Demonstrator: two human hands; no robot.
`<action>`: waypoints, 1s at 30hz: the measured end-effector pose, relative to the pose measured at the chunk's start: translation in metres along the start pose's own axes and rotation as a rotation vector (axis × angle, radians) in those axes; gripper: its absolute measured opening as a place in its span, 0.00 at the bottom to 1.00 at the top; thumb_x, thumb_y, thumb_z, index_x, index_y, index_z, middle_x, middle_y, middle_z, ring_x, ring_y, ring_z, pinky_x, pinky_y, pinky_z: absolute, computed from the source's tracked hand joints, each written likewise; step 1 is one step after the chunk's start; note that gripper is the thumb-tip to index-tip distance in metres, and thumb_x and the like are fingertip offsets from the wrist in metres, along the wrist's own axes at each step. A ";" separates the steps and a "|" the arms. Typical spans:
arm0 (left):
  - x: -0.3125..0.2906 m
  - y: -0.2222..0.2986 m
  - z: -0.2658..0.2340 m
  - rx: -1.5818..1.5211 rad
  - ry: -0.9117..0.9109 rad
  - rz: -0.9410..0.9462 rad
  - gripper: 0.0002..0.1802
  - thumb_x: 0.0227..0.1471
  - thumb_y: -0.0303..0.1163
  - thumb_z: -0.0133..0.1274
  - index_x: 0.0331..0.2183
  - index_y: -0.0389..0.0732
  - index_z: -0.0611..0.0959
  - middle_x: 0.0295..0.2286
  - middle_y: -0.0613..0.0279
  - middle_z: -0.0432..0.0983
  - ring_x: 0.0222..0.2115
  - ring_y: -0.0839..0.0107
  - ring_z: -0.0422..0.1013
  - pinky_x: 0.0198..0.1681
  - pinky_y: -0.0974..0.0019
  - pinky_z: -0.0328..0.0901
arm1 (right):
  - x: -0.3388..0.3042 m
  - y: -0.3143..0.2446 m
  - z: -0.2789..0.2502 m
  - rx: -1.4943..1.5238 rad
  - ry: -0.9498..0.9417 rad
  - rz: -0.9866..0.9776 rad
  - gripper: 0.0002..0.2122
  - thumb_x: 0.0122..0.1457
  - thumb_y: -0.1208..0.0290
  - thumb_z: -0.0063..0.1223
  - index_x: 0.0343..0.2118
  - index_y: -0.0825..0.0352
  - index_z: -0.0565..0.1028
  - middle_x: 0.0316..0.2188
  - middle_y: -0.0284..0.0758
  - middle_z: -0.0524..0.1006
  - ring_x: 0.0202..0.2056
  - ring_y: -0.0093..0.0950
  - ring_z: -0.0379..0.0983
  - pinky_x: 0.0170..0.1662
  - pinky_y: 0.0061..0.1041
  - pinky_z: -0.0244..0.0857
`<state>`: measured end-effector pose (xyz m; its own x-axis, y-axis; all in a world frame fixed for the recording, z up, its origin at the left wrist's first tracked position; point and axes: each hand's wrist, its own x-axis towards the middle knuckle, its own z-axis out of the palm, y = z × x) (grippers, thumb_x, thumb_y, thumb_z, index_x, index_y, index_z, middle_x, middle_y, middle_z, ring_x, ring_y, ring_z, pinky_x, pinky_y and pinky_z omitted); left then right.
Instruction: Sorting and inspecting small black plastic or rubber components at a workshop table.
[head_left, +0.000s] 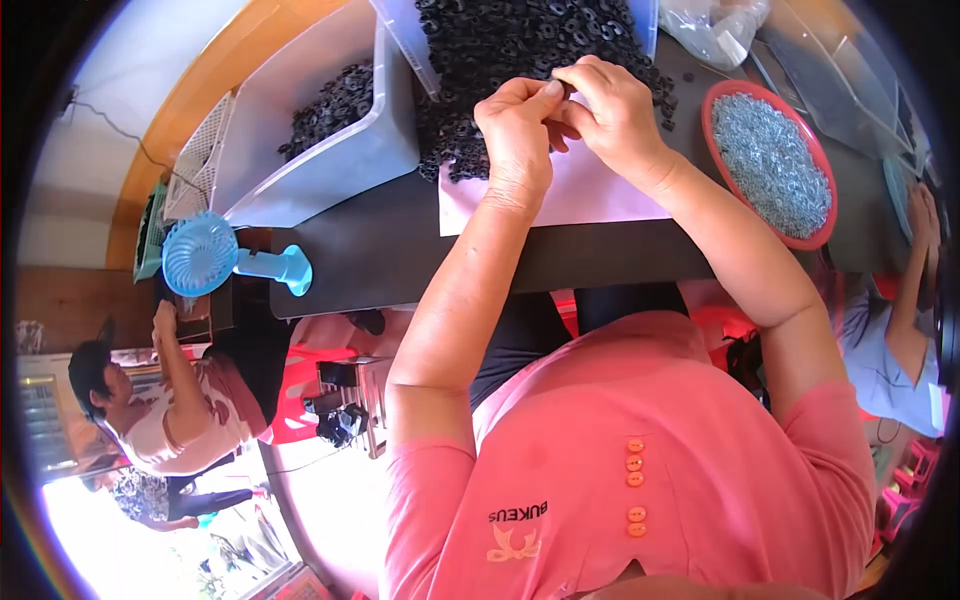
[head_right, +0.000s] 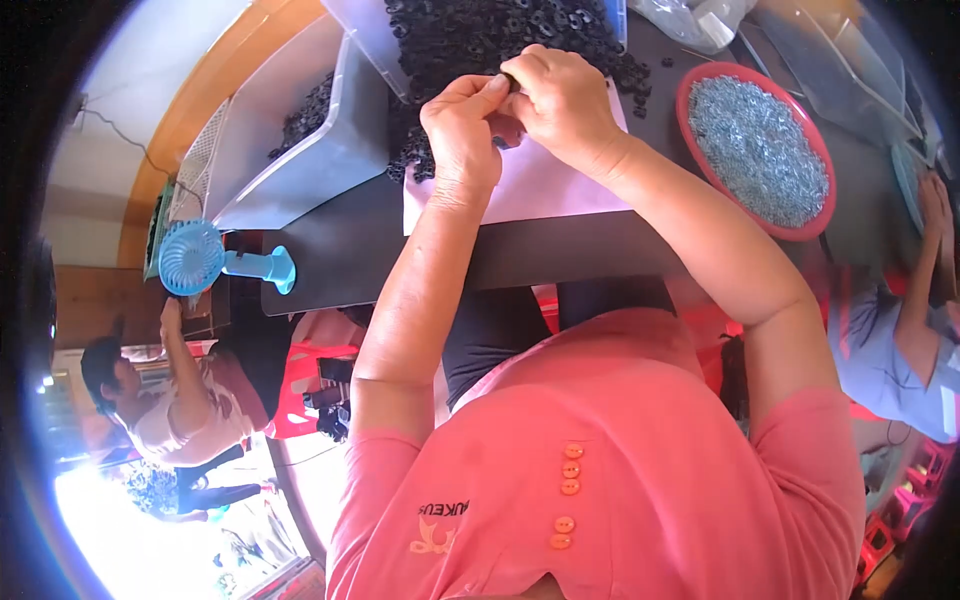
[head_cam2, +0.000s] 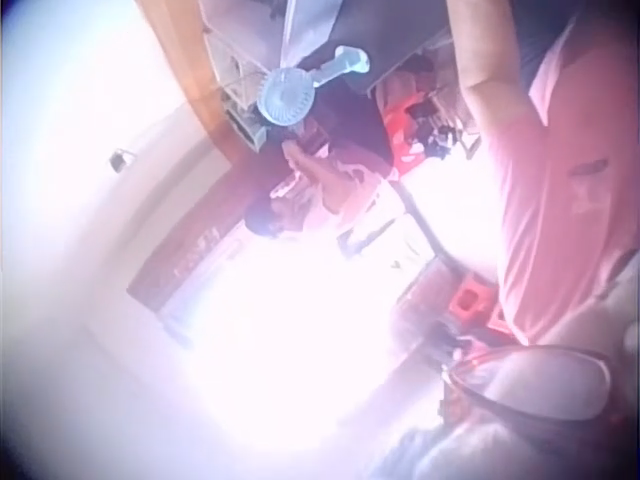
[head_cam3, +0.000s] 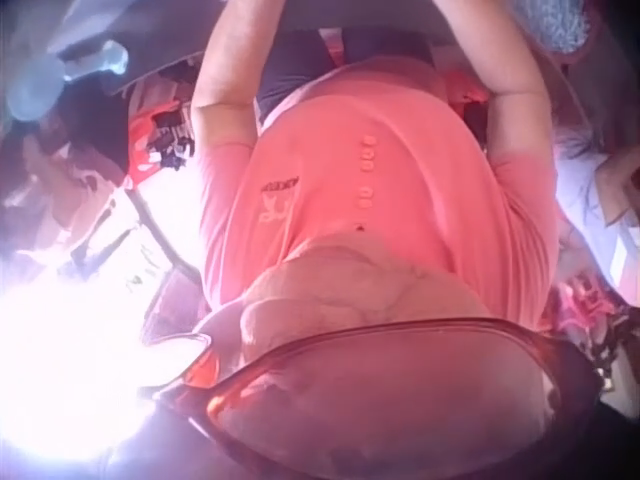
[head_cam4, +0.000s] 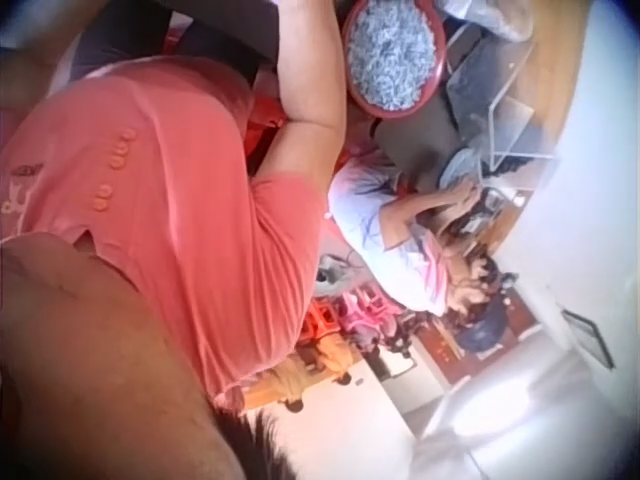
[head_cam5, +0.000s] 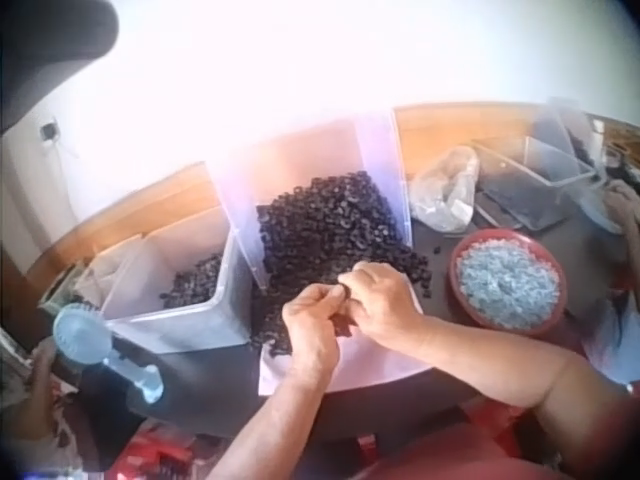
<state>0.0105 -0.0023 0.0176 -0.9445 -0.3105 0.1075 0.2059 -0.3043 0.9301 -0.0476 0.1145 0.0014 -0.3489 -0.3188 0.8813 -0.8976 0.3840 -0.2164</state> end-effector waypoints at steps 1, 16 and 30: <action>-0.001 0.004 -0.002 0.035 0.006 0.025 0.09 0.53 0.24 0.51 0.24 0.31 0.78 0.16 0.59 0.74 0.13 0.73 0.68 0.13 0.74 0.57 | 0.002 0.002 0.001 0.018 0.009 -0.019 0.13 0.42 0.72 0.62 0.33 0.64 0.74 0.27 0.34 0.73 0.29 0.37 0.73 0.32 0.32 0.67; 0.034 0.120 -0.092 1.231 0.249 0.918 0.11 0.42 0.22 0.61 0.33 0.40 0.86 0.27 0.64 0.79 0.29 0.75 0.73 0.34 0.70 0.68 | 0.033 -0.001 -0.050 0.521 0.153 0.418 0.08 0.52 0.78 0.57 0.35 0.71 0.74 0.21 0.36 0.76 0.21 0.21 0.73 0.25 0.21 0.66; 0.033 0.002 -0.052 1.789 0.071 0.686 0.15 0.41 0.33 0.61 0.34 0.41 0.80 0.35 0.54 0.73 0.39 0.53 0.70 0.38 0.53 0.68 | 0.004 0.033 -0.019 -0.212 -0.420 0.416 0.10 0.49 0.77 0.49 0.34 0.64 0.79 0.33 0.37 0.80 0.32 0.37 0.77 0.36 0.35 0.69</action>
<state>-0.0065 -0.0598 0.0046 -0.8074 -0.0015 0.5900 -0.0242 0.9992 -0.0306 -0.0739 0.1424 0.0061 -0.7720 -0.4026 0.4919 -0.6063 0.6989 -0.3794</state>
